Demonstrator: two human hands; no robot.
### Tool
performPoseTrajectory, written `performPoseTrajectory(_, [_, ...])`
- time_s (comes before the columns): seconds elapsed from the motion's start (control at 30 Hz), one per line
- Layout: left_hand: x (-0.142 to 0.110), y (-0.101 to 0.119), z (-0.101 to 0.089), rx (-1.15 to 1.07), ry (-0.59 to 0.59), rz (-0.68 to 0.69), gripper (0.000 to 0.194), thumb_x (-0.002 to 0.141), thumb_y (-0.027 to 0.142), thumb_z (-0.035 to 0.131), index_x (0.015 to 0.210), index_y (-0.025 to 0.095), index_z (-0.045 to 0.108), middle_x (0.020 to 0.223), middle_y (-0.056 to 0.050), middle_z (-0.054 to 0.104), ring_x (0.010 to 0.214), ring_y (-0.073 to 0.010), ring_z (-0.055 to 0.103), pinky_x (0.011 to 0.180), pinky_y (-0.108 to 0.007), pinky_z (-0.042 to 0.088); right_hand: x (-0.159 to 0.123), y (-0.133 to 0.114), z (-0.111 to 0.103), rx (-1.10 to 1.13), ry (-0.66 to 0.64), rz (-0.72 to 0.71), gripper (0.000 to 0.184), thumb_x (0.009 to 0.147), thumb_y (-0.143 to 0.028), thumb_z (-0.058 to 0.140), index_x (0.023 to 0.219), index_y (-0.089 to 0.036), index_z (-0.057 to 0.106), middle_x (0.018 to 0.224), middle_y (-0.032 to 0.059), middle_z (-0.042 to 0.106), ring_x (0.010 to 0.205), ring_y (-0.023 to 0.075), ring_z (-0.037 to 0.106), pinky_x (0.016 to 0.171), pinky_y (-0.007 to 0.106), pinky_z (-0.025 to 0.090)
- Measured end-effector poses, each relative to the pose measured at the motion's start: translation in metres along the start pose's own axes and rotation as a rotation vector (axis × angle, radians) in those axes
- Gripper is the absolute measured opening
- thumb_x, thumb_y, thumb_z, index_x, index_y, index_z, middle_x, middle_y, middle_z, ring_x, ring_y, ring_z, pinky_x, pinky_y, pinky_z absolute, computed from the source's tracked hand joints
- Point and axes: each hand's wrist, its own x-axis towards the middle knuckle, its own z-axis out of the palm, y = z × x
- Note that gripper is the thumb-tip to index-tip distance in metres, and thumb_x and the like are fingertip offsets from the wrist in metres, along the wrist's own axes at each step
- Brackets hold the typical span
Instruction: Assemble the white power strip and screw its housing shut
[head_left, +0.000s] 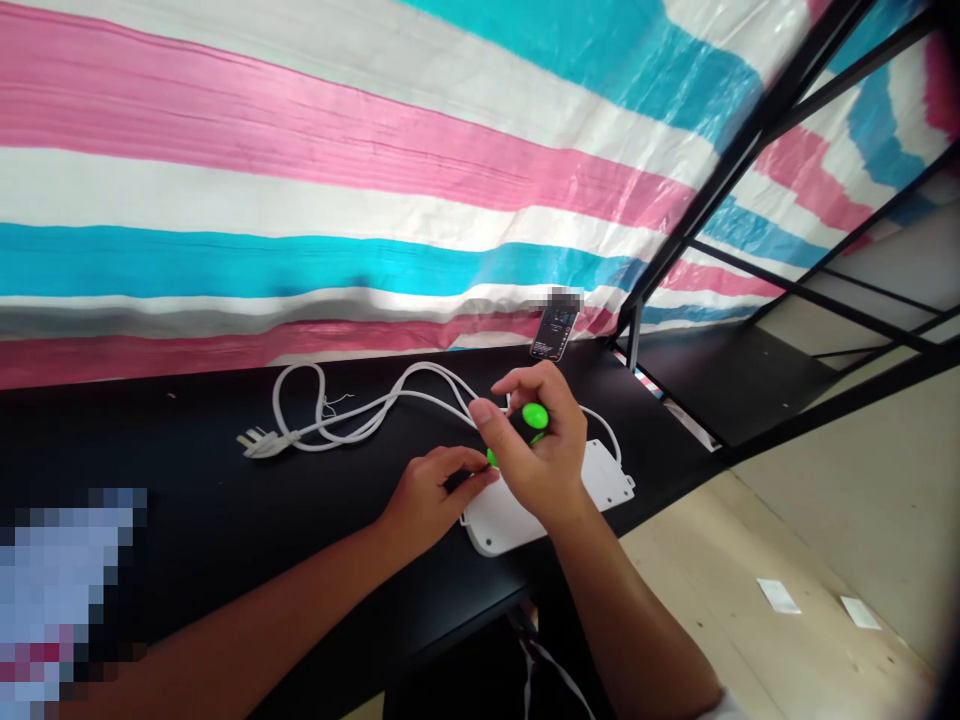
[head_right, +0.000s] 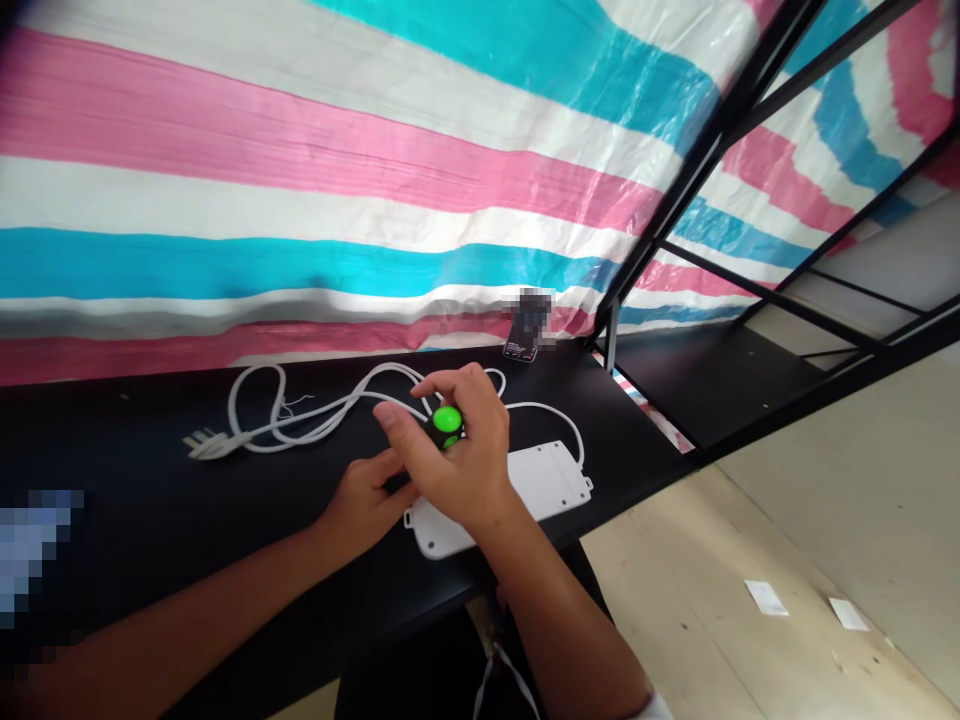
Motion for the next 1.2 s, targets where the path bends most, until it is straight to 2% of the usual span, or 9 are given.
performPoseTrajectory(0.1, [-0.001, -0.001, 0.001, 0.002, -0.024, 0.029, 0.013, 0.099, 0.029, 0.066, 0.095, 0.023, 0.077, 0.085, 0.002, 0.077, 0.076, -0.0146, 0.071, 0.071, -0.023, 0.053, 0.001, 0.002, -0.003, 0.115, -0.054, 0.084, 0.02, 0.09, -0.034, 0.076, 0.106, -0.024, 0.068, 0.09, 0.0009, 0.056, 0.076, 0.0174, 0.053, 0.072, 0.036, 0.047])
performPoseTrajectory(0.23, [-0.003, -0.002, 0.002, -0.008, -0.071, 0.028, 0.015, 0.102, 0.025, 0.061, 0.104, 0.024, 0.077, 0.095, 0.0, 0.078, 0.088, -0.0155, 0.072, 0.077, -0.023, 0.054, 0.009, 0.004, -0.008, 0.512, -0.251, 0.201, 0.028, 0.1, -0.039, 0.064, 0.125, -0.026, 0.065, 0.119, 0.0072, 0.067, 0.105, 0.0245, 0.066, 0.085, 0.04, 0.056])
performPoseTrajectory(0.37, [-0.005, -0.001, 0.002, -0.016, -0.123, 0.042, 0.024, 0.106, 0.023, 0.053, 0.111, 0.024, 0.076, 0.1, -0.002, 0.078, 0.092, -0.0166, 0.072, 0.081, -0.025, 0.054, 0.012, 0.001, -0.008, 0.733, -0.429, 0.334, 0.027, 0.111, -0.041, 0.049, 0.117, -0.025, 0.07, 0.099, 0.0052, 0.073, 0.083, 0.0201, 0.071, 0.07, 0.034, 0.058])
performPoseTrajectory(0.53, [-0.003, -0.002, 0.001, -0.027, -0.052, 0.029, 0.017, 0.095, 0.03, 0.072, 0.109, 0.021, 0.073, 0.1, -0.003, 0.077, 0.089, -0.0182, 0.072, 0.083, -0.028, 0.054, 0.004, -0.004, -0.002, 0.494, -0.296, 0.305, 0.025, 0.109, -0.043, 0.055, 0.111, -0.025, 0.072, 0.079, 0.0004, 0.058, 0.069, 0.0149, 0.056, 0.059, 0.027, 0.047])
performPoseTrajectory(0.63, [-0.001, -0.001, 0.001, -0.017, 0.003, -0.002, 0.015, 0.091, 0.034, 0.076, 0.098, 0.02, 0.072, 0.09, 0.0, 0.076, 0.08, -0.0167, 0.071, 0.078, -0.027, 0.054, 0.001, -0.007, -0.002, 0.332, -0.288, 0.235, 0.029, 0.111, -0.04, 0.049, 0.129, -0.027, 0.068, 0.102, 0.0041, 0.063, 0.09, 0.018, 0.061, 0.081, 0.034, 0.055])
performPoseTrajectory(0.77, [0.001, 0.003, -0.001, -0.006, -0.036, 0.007, 0.023, 0.101, 0.033, 0.061, 0.085, 0.02, 0.072, 0.08, -0.002, 0.074, 0.074, -0.016, 0.069, 0.07, -0.026, 0.052, 0.0, -0.01, -0.004, 0.306, -0.308, 0.149, 0.03, 0.112, -0.034, 0.046, 0.13, -0.026, 0.069, 0.126, 0.0066, 0.066, 0.114, 0.0214, 0.064, 0.103, 0.042, 0.053])
performPoseTrajectory(0.93, [-0.001, 0.003, 0.0, 0.018, -0.078, 0.032, 0.029, 0.104, 0.031, 0.053, 0.088, 0.02, 0.073, 0.076, -0.002, 0.071, 0.067, -0.0153, 0.066, 0.065, -0.026, 0.051, -0.001, -0.007, 0.0, 0.429, -0.242, 0.283, 0.016, 0.099, -0.034, 0.074, 0.112, -0.025, 0.071, 0.108, 0.0046, 0.074, 0.098, 0.0216, 0.074, 0.082, 0.037, 0.063])
performPoseTrajectory(1.1, [0.0, -0.002, 0.001, 0.048, -0.008, -0.008, 0.021, 0.096, 0.042, 0.069, 0.094, 0.021, 0.075, 0.086, -0.001, 0.078, 0.077, -0.0184, 0.072, 0.071, -0.028, 0.055, -0.009, -0.003, 0.009, 0.104, 0.058, 0.184, 0.038, 0.076, -0.038, 0.095, 0.089, -0.025, 0.063, 0.083, -0.0007, 0.063, 0.072, 0.0177, 0.066, 0.064, 0.033, 0.058])
performPoseTrajectory(1.2, [-0.001, -0.004, 0.001, 0.062, -0.028, 0.034, 0.026, 0.102, 0.039, 0.061, 0.088, 0.023, 0.077, 0.077, 0.0, 0.076, 0.071, -0.0167, 0.07, 0.068, -0.027, 0.053, -0.008, -0.002, 0.006, 0.06, 0.012, 0.164, 0.044, 0.077, -0.052, 0.092, 0.093, -0.025, 0.061, 0.085, 0.0001, 0.061, 0.071, 0.018, 0.064, 0.065, 0.034, 0.058])
